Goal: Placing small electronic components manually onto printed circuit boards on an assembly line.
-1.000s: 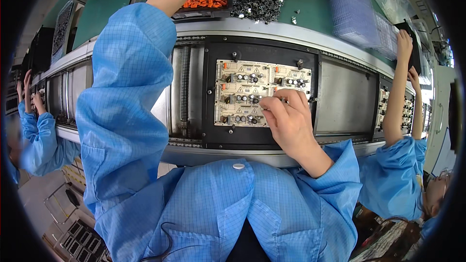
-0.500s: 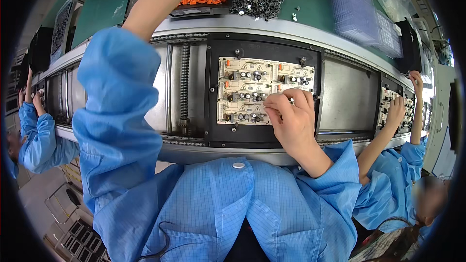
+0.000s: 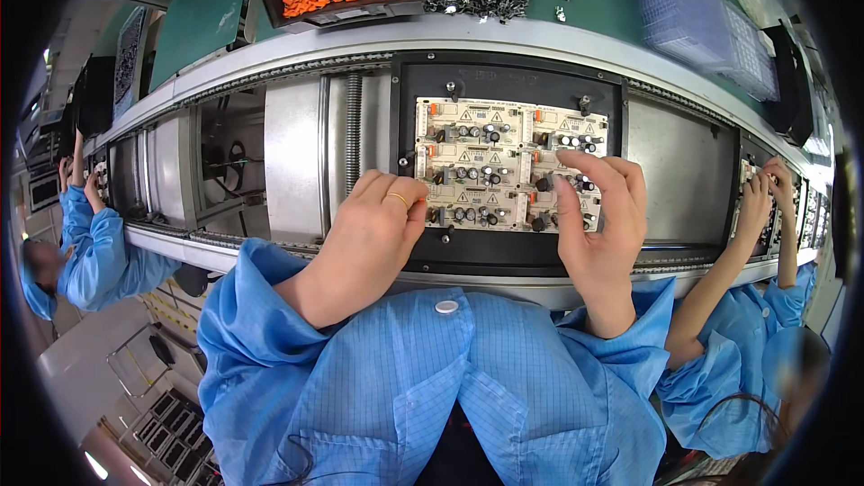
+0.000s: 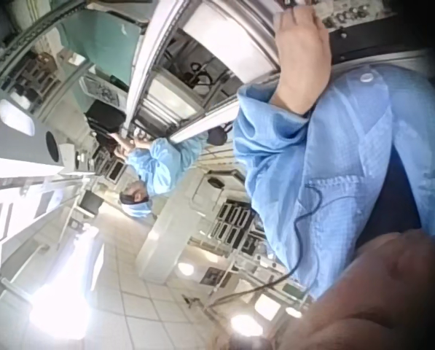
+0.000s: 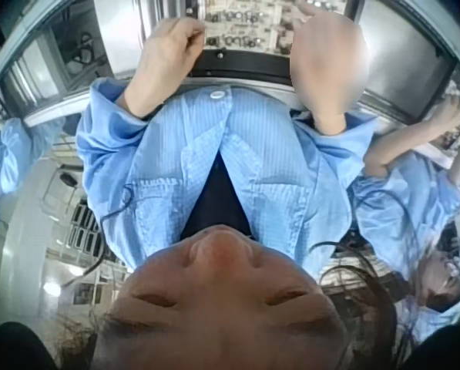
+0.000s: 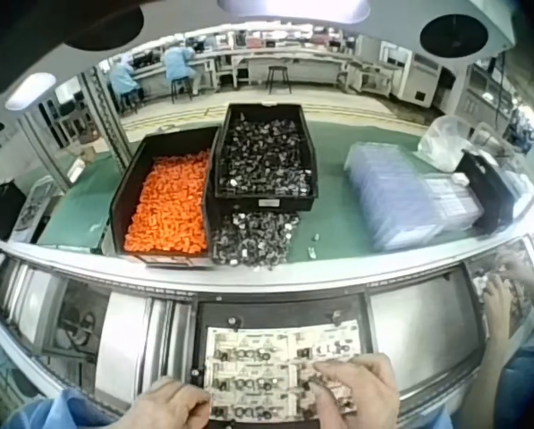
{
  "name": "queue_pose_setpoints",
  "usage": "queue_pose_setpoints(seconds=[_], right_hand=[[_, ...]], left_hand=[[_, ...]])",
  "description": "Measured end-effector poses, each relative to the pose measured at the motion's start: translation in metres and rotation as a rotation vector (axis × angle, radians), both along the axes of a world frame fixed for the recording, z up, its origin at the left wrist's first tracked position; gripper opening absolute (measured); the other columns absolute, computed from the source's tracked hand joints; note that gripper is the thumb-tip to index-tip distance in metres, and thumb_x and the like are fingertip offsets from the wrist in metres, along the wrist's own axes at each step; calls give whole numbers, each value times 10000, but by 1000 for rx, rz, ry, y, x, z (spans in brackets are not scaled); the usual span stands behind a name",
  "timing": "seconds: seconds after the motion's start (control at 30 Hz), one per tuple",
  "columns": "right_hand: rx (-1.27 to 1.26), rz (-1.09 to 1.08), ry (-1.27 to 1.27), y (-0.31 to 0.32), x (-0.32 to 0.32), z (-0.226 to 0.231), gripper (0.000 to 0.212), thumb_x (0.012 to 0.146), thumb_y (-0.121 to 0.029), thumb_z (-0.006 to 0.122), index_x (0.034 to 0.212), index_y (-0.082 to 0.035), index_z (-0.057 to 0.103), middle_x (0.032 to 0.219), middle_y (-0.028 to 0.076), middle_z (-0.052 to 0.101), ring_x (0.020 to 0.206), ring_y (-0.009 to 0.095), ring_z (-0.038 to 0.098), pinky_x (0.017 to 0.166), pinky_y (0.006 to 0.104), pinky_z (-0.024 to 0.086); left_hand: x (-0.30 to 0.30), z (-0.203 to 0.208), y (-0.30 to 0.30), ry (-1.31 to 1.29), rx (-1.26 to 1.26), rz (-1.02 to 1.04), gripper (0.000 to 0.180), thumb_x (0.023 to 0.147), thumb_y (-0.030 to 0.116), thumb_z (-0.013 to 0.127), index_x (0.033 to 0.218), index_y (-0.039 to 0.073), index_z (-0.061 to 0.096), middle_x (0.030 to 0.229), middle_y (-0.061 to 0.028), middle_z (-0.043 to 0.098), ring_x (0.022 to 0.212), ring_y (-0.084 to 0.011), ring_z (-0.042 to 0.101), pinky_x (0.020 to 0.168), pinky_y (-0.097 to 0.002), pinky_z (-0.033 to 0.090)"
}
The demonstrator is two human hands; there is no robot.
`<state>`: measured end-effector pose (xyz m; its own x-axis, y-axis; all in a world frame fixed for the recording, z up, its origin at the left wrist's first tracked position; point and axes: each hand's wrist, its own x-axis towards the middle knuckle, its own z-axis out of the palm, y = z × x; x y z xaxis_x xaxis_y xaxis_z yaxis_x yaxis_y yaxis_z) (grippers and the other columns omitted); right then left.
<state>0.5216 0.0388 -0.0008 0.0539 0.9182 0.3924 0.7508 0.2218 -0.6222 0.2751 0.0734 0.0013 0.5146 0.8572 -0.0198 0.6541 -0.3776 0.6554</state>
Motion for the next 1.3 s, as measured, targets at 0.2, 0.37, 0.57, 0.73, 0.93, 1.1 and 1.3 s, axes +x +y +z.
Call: queue_pose_setpoints(seconds=[0.2, 0.37, 0.57, 0.73, 0.93, 1.1, 1.3], right_hand=[[10, -8, 46, 3, 5, -3, 256, 805, 48, 703, 1051, -18, 686, 979, 80, 697, 882, 228, 592, 778, 312, 488], [19, 23, 85, 5, 5, 0, 249, 810, 55, 691, 1049, -13, 687, 974, 85, 697, 881, 228, 589, 773, 309, 485], [10, 16, 130, 5, 9, 0, 230, 812, 61, 682, 1033, -6, 690, 971, 86, 702, 877, 222, 589, 772, 306, 485], [22, 26, 152, 5, 12, 0, 237, 799, 74, 680, 1023, -3, 688, 953, 92, 703, 868, 232, 592, 755, 314, 489], [-88, 74, 157, -1, 17, 0, 244, 769, 61, 684, 996, -28, 675, 905, 93, 703, 892, 277, 591, 749, 369, 485], [-151, 278, -5, 4, 12, 0, 238, 763, 54, 661, 956, -73, 718, 886, 138, 598, 883, 292, 586, 724, 361, 477], [-23, 196, 30, -1, 13, -5, 210, 733, 42, 648, 903, -48, 731, 809, 118, 601, 856, 274, 585, 673, 332, 467]], left_hand=[[8, -1, 8, 70, 19, -66, 123, 834, 0, 656, 951, -19, 622, 905, -151, 615, 874, -335, 570, 778, -400, 498], [13, 2, 10, 132, 15, -80, 111, 840, 5, 649, 944, -25, 624, 897, -162, 608, 882, -333, 565, 788, -401, 495], [19, 6, 13, 208, 46, -129, 94, 849, 6, 636, 934, -32, 624, 888, -166, 604, 885, -331, 560, 779, -402, 490], [23, 6, 15, 237, 55, -169, 92, 849, -10, 629, 937, -32, 611, 875, -175, 603, 865, -343, 560, 774, -404, 485], [9, 4, 22, 56, -37, 147, 169, 837, -32, 621, 1000, -19, 574, 854, -195, 601, 821, -355, 581, 728, -428, 477], [-18, -11, 29, 132, -35, 232, 167, 856, -65, 515, 1003, -26, 582, 845, -191, 609, 764, -357, 603, 714, -416, 498], [-15, -25, 20, -31, -214, 250, 209, 838, -95, 457, 994, -42, 587, 872, -193, 623, 822, -348, 626, 760, -397, 512]])
